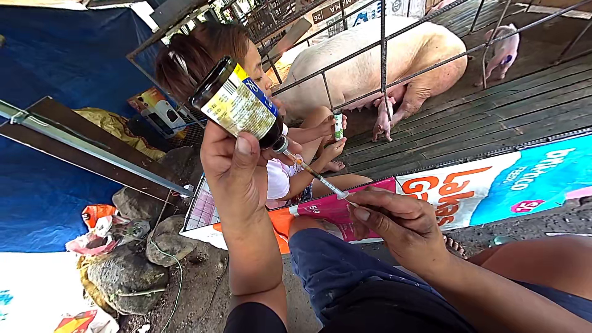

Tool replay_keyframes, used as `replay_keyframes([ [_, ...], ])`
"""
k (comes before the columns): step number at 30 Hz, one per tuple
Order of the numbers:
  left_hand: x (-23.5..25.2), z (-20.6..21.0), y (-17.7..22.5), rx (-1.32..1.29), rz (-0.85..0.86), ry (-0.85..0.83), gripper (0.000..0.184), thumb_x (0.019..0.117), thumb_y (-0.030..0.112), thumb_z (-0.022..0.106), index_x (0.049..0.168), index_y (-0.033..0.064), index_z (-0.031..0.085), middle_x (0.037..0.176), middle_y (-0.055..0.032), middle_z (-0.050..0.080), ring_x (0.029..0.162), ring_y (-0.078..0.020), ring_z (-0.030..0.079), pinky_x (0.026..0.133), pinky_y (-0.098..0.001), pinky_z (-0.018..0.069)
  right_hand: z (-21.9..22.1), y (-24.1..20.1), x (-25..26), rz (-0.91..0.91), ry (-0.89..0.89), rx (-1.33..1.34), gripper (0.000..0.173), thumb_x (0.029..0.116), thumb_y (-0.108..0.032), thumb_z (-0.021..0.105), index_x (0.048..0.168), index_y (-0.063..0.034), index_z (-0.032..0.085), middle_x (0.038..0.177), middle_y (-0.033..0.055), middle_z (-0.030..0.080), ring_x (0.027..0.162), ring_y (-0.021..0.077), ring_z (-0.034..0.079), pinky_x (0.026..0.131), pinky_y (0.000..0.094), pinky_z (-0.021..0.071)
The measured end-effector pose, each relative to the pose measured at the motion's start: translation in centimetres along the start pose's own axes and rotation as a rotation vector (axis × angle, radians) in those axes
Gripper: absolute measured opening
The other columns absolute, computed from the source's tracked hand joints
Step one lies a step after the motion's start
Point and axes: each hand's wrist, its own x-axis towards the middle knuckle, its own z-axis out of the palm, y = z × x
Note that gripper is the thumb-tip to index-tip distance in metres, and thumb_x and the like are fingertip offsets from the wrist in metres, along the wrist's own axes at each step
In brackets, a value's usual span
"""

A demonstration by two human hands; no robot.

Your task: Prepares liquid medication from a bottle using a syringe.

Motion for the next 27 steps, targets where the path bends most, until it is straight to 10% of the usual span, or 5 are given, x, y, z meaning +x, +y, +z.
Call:
replay_keyframes([
  [27, -0.11, 0.02, -0.02, -0.032, 0.005, 0.012, 0.038, 0.1008, 0.025, 0.065, 0.13, 0.0049, 0.051, 0.125, -0.0193, 0.063, 0.091, -0.0288, 0.072, 0.069, -0.0383, 0.0644, 0.17, 0.03, -0.02, -0.004, -0.011, 0.006, 0.023, 0.103, -0.004, 0.058, 0.121, 0.0024, 0.07, 0.097, 0.0085, 0.07, 0.072, 0.0095, 0.066, 0.063, 0.0237, 0.0596],
])
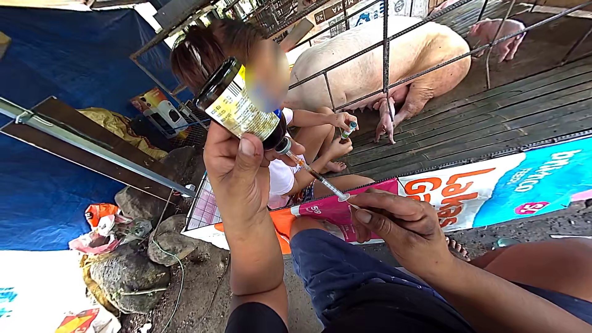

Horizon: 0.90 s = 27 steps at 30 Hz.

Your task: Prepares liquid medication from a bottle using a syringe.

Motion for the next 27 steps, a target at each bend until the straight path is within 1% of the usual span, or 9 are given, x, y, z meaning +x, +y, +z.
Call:
replay_keyframes([
  [3, -0.01, -0.04, -0.04, -0.003, -0.005, -0.006, 0.038, 0.1012, 0.025, 0.064, 0.13, 0.0044, 0.05, 0.126, -0.0197, 0.061, 0.09, -0.0287, 0.071, 0.069, -0.0388, 0.0641, -0.01, -0.01, 0.03, 0.006, -0.004, 0.003, 0.023, 0.1029, -0.004, 0.058, 0.121, 0.0021, 0.07, 0.096, 0.0083, 0.069, 0.072, 0.0097, 0.065, 0.063, 0.024, 0.0595],
  [6, -0.01, -0.07, -0.1, -0.002, -0.004, -0.009, 0.037, 0.1016, 0.026, 0.064, 0.129, 0.0048, 0.051, 0.123, -0.0186, 0.062, 0.088, -0.0274, 0.071, 0.069, -0.0381, 0.0639, 0.01, -0.02, 0.08, 0.006, -0.003, 0.001, 0.023, 0.1031, -0.005, 0.058, 0.121, 0.0023, 0.07, 0.095, 0.0082, 0.069, 0.071, 0.0098, 0.065, 0.063, 0.024, 0.0595],
  [10, -0.03, -0.11, -0.07, -0.006, -0.004, -0.006, 0.037, 0.1013, 0.024, 0.064, 0.13, 0.005, 0.051, 0.125, -0.0185, 0.063, 0.094, -0.0286, 0.072, 0.071, -0.0389, 0.0642, 0.01, -0.03, 0.07, 0.006, -0.005, 0.012, 0.023, 0.1031, -0.004, 0.058, 0.122, 0.0019, 0.07, 0.097, 0.0083, 0.07, 0.072, 0.0096, 0.066, 0.062, 0.0237, 0.0597],
  [13, 0.0, -0.1, -0.11, 0.005, -0.004, -0.004, 0.038, 0.101, 0.025, 0.064, 0.13, 0.0049, 0.051, 0.123, -0.0181, 0.062, 0.091, -0.0277, 0.071, 0.069, -0.0381, 0.0636, 0.01, -0.05, 0.05, 0.005, -0.003, 0.011, 0.023, 0.1032, -0.005, 0.058, 0.121, 0.002, 0.07, 0.097, 0.0081, 0.07, 0.072, 0.0094, 0.066, 0.063, 0.0237, 0.0597],
  [16, -0.02, -0.03, -0.16, 0.005, -0.007, 0.007, 0.038, 0.1008, 0.026, 0.065, 0.13, 0.005, 0.051, 0.123, -0.0177, 0.062, 0.09, -0.0266, 0.071, 0.07, -0.0374, 0.0635, 0.0, -0.09, 0.04, 0.006, -0.004, 0.011, 0.023, 0.1033, -0.005, 0.058, 0.122, 0.0011, 0.07, 0.096, 0.0077, 0.07, 0.072, 0.0091, 0.066, 0.063, 0.0234, 0.0594],
  [19, 0.07, -0.04, -0.2, 0.001, -0.007, 0.007, 0.041, 0.0998, 0.028, 0.066, 0.13, 0.0051, 0.051, 0.124, -0.0177, 0.062, 0.093, -0.0267, 0.07, 0.071, -0.0368, 0.0633, -0.01, -0.18, 0.07, 0.008, -0.005, 0.016, 0.023, 0.1032, -0.005, 0.058, 0.122, 0.0012, 0.07, 0.096, 0.0079, 0.07, 0.072, 0.0094, 0.066, 0.063, 0.0235, 0.0594],
  [22, 0.07, -0.01, -0.22, 0.004, 0.0, 0.0, 0.037, 0.1016, 0.026, 0.063, 0.13, 0.0055, 0.051, 0.125, -0.018, 0.062, 0.095, -0.0276, 0.071, 0.071, -0.0378, 0.0639, -0.04, -0.26, 0.04, 0.009, -0.006, 0.014, 0.023, 0.1032, -0.005, 0.058, 0.122, 0.0008, 0.07, 0.096, 0.0075, 0.07, 0.072, 0.0089, 0.066, 0.063, 0.0232, 0.0592],
  [27, -0.01, 0.0, -0.19, -0.003, 0.0, 0.014, 0.036, 0.1009, 0.026, 0.064, 0.128, 0.0057, 0.053, 0.123, -0.0173, 0.064, 0.092, -0.0272, 0.072, 0.07, -0.0383, 0.0644, 0.05, -0.34, -0.01, 0.008, 0.0, 0.01, 0.023, 0.1028, -0.004, 0.058, 0.122, 0.0018, 0.07, 0.096, 0.0075, 0.069, 0.072, 0.0088, 0.065, 0.063, 0.0232, 0.0591],
])
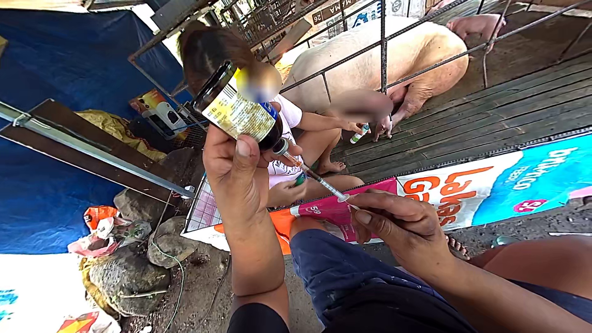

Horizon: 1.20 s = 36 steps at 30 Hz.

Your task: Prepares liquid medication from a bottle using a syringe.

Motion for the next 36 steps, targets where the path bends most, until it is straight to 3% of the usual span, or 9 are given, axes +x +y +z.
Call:
replay_keyframes([
  [10, -0.2, -0.1, 0.4, -0.01, 0.006, 0.001, 0.04, 0.0995, 0.026, 0.067, 0.129, 0.0042, 0.052, 0.124, -0.0188, 0.063, 0.094, -0.0282, 0.071, 0.073, -0.0384, 0.0641, 0.3, -0.1, -0.1, -0.009, -0.008, -0.003, 0.023, 0.1034, -0.006, 0.058, 0.122, 0.0015, 0.07, 0.096, 0.0076, 0.07, 0.073, 0.0087, 0.066, 0.063, 0.0227, 0.0592],
  [18, -0.3, 0.0, 0.6, -0.031, -0.006, -0.002, 0.039, 0.1009, 0.025, 0.065, 0.13, 0.0047, 0.051, 0.125, -0.0194, 0.062, 0.09, -0.0286, 0.072, 0.068, -0.0389, 0.0646, 0.4, -0.3, -0.1, -0.01, -0.002, -0.003, 0.021, 0.1028, -0.006, 0.06, 0.12, 0.0014, 0.07, 0.095, 0.0078, 0.071, 0.072, 0.0099, 0.067, 0.063, 0.0235, 0.0605],
  [21, -0.3, 0.0, 0.4, -0.058, -0.012, -0.022, 0.04, 0.1001, 0.024, 0.066, 0.132, 0.0049, 0.05, 0.127, -0.0194, 0.062, 0.093, -0.0289, 0.071, 0.07, -0.0392, 0.0642, 0.6, -0.6, 0.1, -0.007, 0.002, 0.032, 0.018, 0.1021, -0.005, 0.061, 0.119, 0.0008, 0.064, 0.094, 0.0076, 0.071, 0.073, 0.0109, 0.068, 0.064, 0.0241, 0.0607],
  [26, -0.3, 0.0, 0.5, -0.092, -0.028, -0.022, 0.044, 0.0992, 0.026, 0.067, 0.133, 0.0048, 0.048, 0.126, -0.0196, 0.062, 0.092, -0.0293, 0.071, 0.07, -0.0399, 0.0643, 0.7, -0.9, 0.2, -0.022, -0.01, 0.001, 0.028, 0.101, -0.004, 0.062, 0.128, 0.0021, 0.057, 0.096, 0.0065, 0.072, 0.076, 0.0106, 0.069, 0.065, 0.0229, 0.0602],
  [36, -0.6, -0.1, 0.9, -0.152, -0.037, 0.009, 0.048, 0.0974, 0.029, 0.069, 0.133, 0.0044, 0.049, 0.126, -0.0202, 0.061, 0.09, -0.0292, 0.071, 0.071, -0.0406, 0.0639, 0.8, -1.1, -0.1, -0.138, -0.016, -0.175, 0.025, 0.1017, -0.006, 0.062, 0.125, 0.0023, 0.064, 0.102, 0.0066, 0.073, 0.082, 0.0092, 0.069, 0.072, 0.0238, 0.0618],
])
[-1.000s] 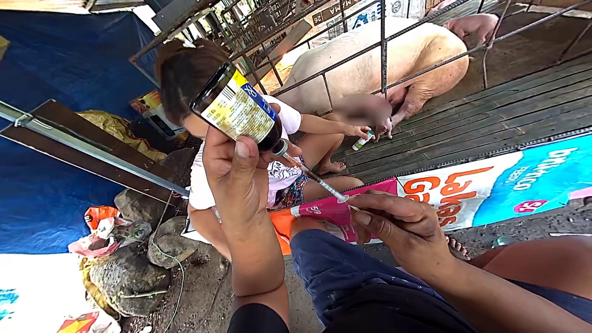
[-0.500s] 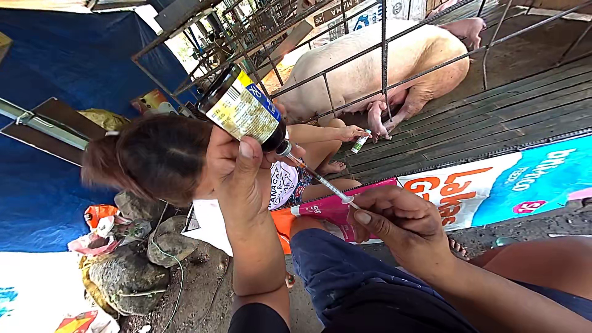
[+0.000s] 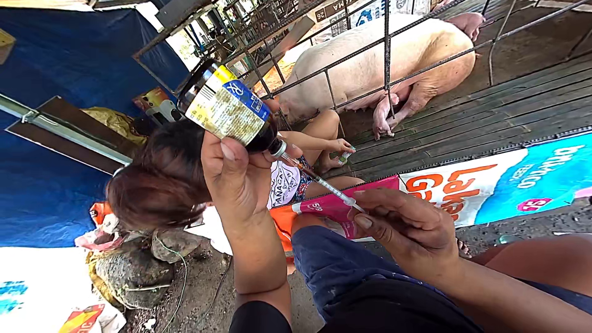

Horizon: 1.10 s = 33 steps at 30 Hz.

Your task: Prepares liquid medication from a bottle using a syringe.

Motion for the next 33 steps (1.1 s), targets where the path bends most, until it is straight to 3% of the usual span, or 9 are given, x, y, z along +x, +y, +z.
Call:
replay_keyframes([
  [11, 0.0, 0.2, 0.1, 0.007, 0.017, -0.007, 0.048, 0.0976, 0.029, 0.069, 0.135, 0.0039, 0.05, 0.125, -0.0194, 0.062, 0.097, -0.03, 0.07, 0.076, -0.0416, 0.0636, -0.1, 0.0, -0.1, 0.007, -0.007, 0.016, 0.024, 0.1034, -0.008, 0.059, 0.125, 0.0009, 0.065, 0.101, 0.006, 0.072, 0.083, 0.0087, 0.069, 0.073, 0.0237, 0.0615],
  [15, 0.1, 0.1, -0.1, 0.019, 0.017, 0.001, 0.046, 0.0984, 0.027, 0.068, 0.133, 0.0026, 0.051, 0.126, -0.0218, 0.062, 0.091, -0.03, 0.071, 0.069, -0.0389, 0.0639, -0.1, 0.2, 0.0, 0.029, -0.003, 0.06, 0.024, 0.1033, -0.007, 0.059, 0.125, 0.0019, 0.065, 0.101, 0.0062, 0.072, 0.081, 0.0086, 0.069, 0.071, 0.0233, 0.0613],
  [19, 0.1, -0.2, -0.2, 0.039, 0.011, 0.004, 0.046, 0.098, 0.027, 0.069, 0.133, 0.0029, 0.052, 0.127, -0.0208, 0.062, 0.097, -0.0302, 0.07, 0.074, -0.0402, 0.0635, -0.1, 0.3, 0.0, 0.092, 0.028, 0.15, 0.024, 0.1033, -0.006, 0.059, 0.125, 0.0027, 0.065, 0.1, 0.0072, 0.072, 0.077, 0.0103, 0.069, 0.067, 0.0241, 0.0616],
  [24, 0.5, -0.6, -0.1, 0.126, 0.012, 0.05, 0.034, 0.1038, 0.027, 0.059, 0.127, 0.0037, 0.051, 0.123, -0.0209, 0.062, 0.087, -0.0308, 0.071, 0.07, -0.0417, 0.0643, -0.1, 1.0, -0.3, 0.2, 0.093, 0.283, 0.023, 0.1023, -0.002, 0.058, 0.123, 0.0049, 0.065, 0.095, 0.0103, 0.072, 0.072, 0.0138, 0.069, 0.062, 0.0273, 0.0619],
  [26, 0.7, -1.3, 0.1, 0.141, 0.003, 0.083, 0.032, 0.1057, 0.028, 0.055, 0.127, 0.0044, 0.049, 0.123, -0.0215, 0.062, 0.085, -0.0319, 0.072, 0.07, -0.0439, 0.0647, -0.2, 1.4, -0.4, 0.248, 0.11, 0.358, 0.023, 0.1021, -0.001, 0.057, 0.123, 0.006, 0.065, 0.094, 0.0121, 0.071, 0.071, 0.0148, 0.069, 0.062, 0.0277, 0.0618],
  [29, -0.6, -3.1, 1.0, 0.19, -0.018, 0.166, 0.034, 0.1072, 0.033, 0.051, 0.13, 0.0078, 0.05, 0.128, -0.0185, 0.061, 0.094, -0.0312, 0.071, 0.076, -0.0437, 0.0642, -0.3, 1.9, -0.6, 0.311, 0.121, 0.442, 0.023, 0.1018, -0.001, 0.058, 0.123, 0.0058, 0.065, 0.092, 0.0131, 0.071, 0.071, 0.0157, 0.069, 0.063, 0.0288, 0.0616],
  [33, -5.4, -7.5, 1.9, 0.197, -0.065, 0.31, 0.042, 0.1008, 0.04, 0.062, 0.132, 0.0123, 0.057, 0.129, -0.016, 0.064, 0.098, -0.0293, 0.072, 0.075, -0.0421, 0.0638, -0.3, 2.6, -0.6, 0.327, 0.095, 0.485, 0.024, 0.1019, -0.002, 0.059, 0.124, 0.0057, 0.065, 0.094, 0.0136, 0.071, 0.072, 0.0159, 0.069, 0.064, 0.0293, 0.0619],
])
